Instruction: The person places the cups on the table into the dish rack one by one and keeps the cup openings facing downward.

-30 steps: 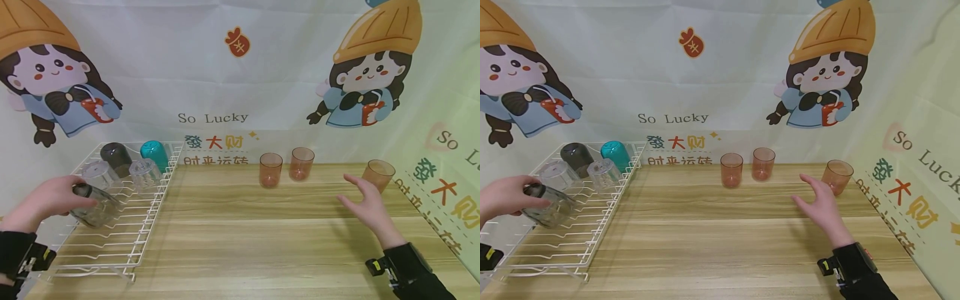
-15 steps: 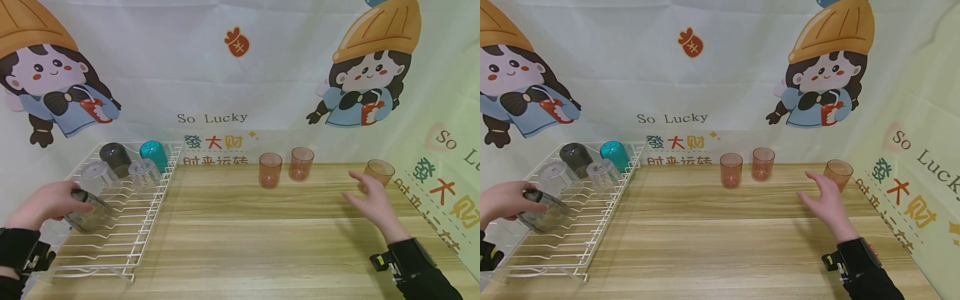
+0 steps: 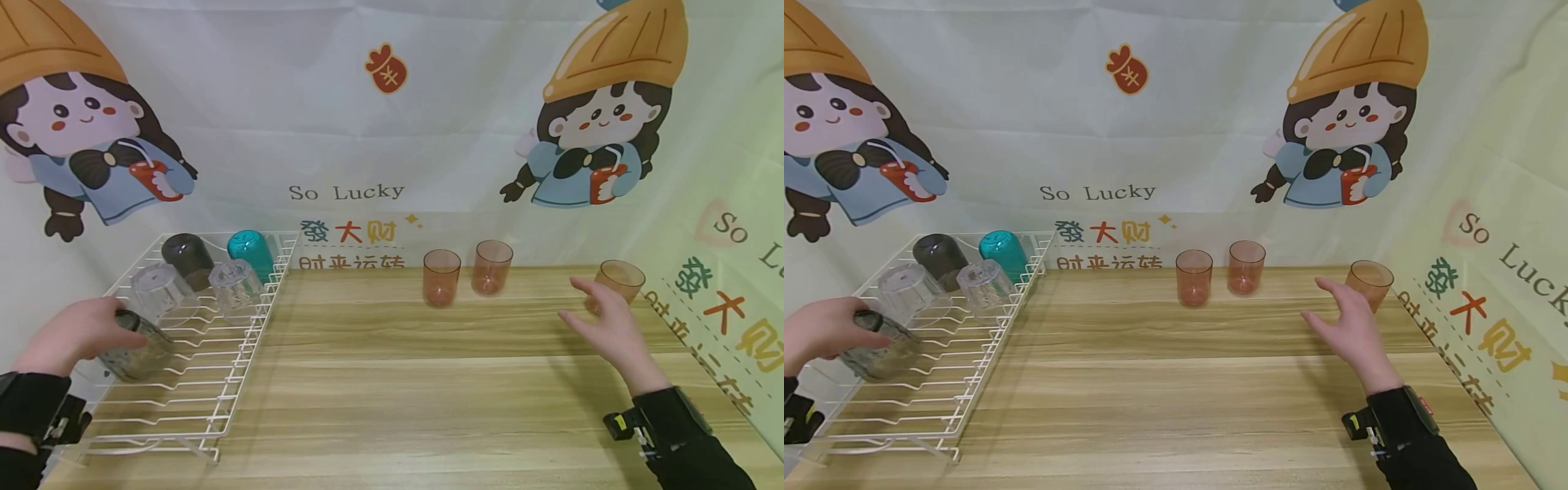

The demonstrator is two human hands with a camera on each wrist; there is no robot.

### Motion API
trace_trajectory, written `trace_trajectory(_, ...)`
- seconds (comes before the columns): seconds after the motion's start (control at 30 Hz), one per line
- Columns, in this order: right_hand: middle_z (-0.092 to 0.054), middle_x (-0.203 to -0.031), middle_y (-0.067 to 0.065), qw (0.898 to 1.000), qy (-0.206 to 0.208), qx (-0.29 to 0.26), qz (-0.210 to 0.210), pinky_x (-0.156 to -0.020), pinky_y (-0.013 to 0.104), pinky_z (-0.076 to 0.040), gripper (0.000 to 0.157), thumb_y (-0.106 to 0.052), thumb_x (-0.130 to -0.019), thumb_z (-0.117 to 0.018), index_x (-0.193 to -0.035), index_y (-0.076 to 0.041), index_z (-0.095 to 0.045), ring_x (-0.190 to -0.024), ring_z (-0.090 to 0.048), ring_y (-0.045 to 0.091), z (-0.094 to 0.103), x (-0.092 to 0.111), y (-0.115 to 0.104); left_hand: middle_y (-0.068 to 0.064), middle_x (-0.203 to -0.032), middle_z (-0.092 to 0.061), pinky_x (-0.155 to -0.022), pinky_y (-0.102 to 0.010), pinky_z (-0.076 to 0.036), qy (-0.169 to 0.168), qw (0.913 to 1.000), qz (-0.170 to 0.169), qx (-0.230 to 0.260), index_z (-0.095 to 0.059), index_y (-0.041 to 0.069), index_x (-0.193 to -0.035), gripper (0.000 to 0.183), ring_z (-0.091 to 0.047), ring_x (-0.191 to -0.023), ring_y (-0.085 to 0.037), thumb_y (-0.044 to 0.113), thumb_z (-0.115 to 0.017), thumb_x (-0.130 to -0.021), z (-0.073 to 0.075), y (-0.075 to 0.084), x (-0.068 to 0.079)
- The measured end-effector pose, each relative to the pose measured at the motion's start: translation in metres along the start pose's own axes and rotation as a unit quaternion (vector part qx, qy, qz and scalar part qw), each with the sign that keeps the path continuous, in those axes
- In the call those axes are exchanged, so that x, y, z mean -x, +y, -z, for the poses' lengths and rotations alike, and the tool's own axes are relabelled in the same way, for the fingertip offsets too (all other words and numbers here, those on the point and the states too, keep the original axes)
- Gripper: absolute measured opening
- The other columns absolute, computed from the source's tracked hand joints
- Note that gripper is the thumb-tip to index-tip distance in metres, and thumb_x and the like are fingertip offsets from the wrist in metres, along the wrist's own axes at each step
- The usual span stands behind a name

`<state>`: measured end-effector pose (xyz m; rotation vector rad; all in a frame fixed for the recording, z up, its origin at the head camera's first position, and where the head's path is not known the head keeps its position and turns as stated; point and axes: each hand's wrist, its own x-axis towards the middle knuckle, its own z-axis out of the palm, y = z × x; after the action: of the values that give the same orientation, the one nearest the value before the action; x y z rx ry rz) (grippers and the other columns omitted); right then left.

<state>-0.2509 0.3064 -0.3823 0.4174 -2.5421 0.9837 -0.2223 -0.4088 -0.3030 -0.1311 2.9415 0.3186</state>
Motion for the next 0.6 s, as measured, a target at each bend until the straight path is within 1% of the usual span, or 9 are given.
trace_trajectory(0.07, -0.049, -0.133, 0.035, 1.0, -0.001, 0.001, -0.001, -0.092, 0.065, -0.04, 0.058, -0.006, -0.089, -0.073, -0.137, 0.013, -0.046, -0.114, -0.049, 0.051, 0.0, 0.0, 0.001, -0.032, -0.09, -0.055, -0.06, -0.046, -0.05, 0.005, 0.9999, 0.005, -0.008, -0.047, -0.025, -0.112, 0.077, -0.053, -0.077, -0.04, 0.034, -0.08, -0.076, 0.0, -0.001, 0.0)
trace_trajectory(0.13, -0.049, -0.134, 0.035, 1.0, -0.001, 0.003, -0.001, -0.092, 0.065, -0.04, 0.058, -0.006, -0.089, -0.073, -0.137, 0.013, -0.046, -0.114, -0.049, 0.051, 0.0, 0.0, 0.001, -0.029, -0.088, -0.056, -0.059, -0.044, -0.049, 0.005, 0.9999, 0.007, -0.01, -0.048, -0.024, -0.111, 0.075, -0.052, -0.075, -0.038, 0.034, -0.08, -0.076, -0.001, -0.002, 0.0)
trace_trajectory(0.23, -0.049, -0.133, 0.034, 1.0, 0.0, 0.008, -0.001, -0.09, 0.064, -0.041, 0.059, -0.007, -0.089, -0.073, -0.138, 0.012, -0.046, -0.111, -0.05, 0.05, 0.0, -0.001, 0.0, -0.036, -0.095, -0.054, -0.062, -0.049, -0.051, 0.006, 0.9998, 0.013, -0.012, -0.046, -0.026, -0.113, 0.08, -0.052, -0.08, -0.044, 0.035, -0.08, -0.076, -0.001, -0.004, -0.001)
trace_trajectory(0.3, -0.05, -0.133, 0.034, 1.0, 0.002, 0.015, 0.001, -0.089, 0.064, -0.041, 0.059, -0.007, -0.088, -0.073, -0.137, 0.012, -0.047, -0.11, -0.05, 0.05, 0.0, -0.002, 0.001, -0.044, -0.104, -0.05, -0.067, -0.056, -0.052, 0.008, 0.9997, 0.019, -0.012, -0.043, -0.028, -0.115, 0.084, -0.052, -0.087, -0.051, 0.035, -0.081, -0.076, -0.002, -0.004, -0.001)
trace_trajectory(0.37, -0.051, -0.131, 0.034, 1.0, 0.004, 0.022, 0.006, -0.086, 0.063, -0.041, 0.058, -0.007, -0.088, -0.073, -0.136, 0.012, -0.047, -0.107, -0.051, 0.048, 0.0, -0.004, 0.001, -0.048, -0.111, -0.045, -0.072, -0.061, -0.051, 0.011, 0.9995, 0.024, -0.014, -0.041, -0.029, -0.116, 0.085, -0.049, -0.093, -0.057, 0.035, -0.08, -0.077, -0.003, -0.004, -0.001)
trace_trajectory(0.47, -0.051, -0.13, 0.035, 0.999, 0.007, 0.031, 0.018, -0.084, 0.061, -0.042, 0.058, -0.005, -0.087, -0.073, -0.135, 0.013, -0.048, -0.103, -0.052, 0.046, 0.0, -0.007, 0.001, -0.049, -0.113, -0.044, -0.073, -0.062, -0.05, 0.015, 0.9993, 0.031, -0.014, -0.04, -0.03, -0.116, 0.084, -0.048, -0.095, -0.058, 0.034, -0.08, -0.077, -0.003, -0.003, 0.001)
trace_trajectory(0.6, -0.051, -0.13, 0.036, 0.999, 0.005, 0.033, 0.025, -0.085, 0.061, -0.042, 0.058, -0.004, -0.086, -0.073, -0.135, 0.014, -0.047, -0.103, -0.053, 0.046, 0.001, -0.01, 0.001, -0.049, -0.114, -0.043, -0.073, -0.062, -0.05, 0.008, 0.9992, 0.035, -0.016, -0.04, -0.029, -0.117, 0.086, -0.049, -0.095, -0.058, 0.035, -0.08, -0.077, -0.003, -0.004, 0.0)
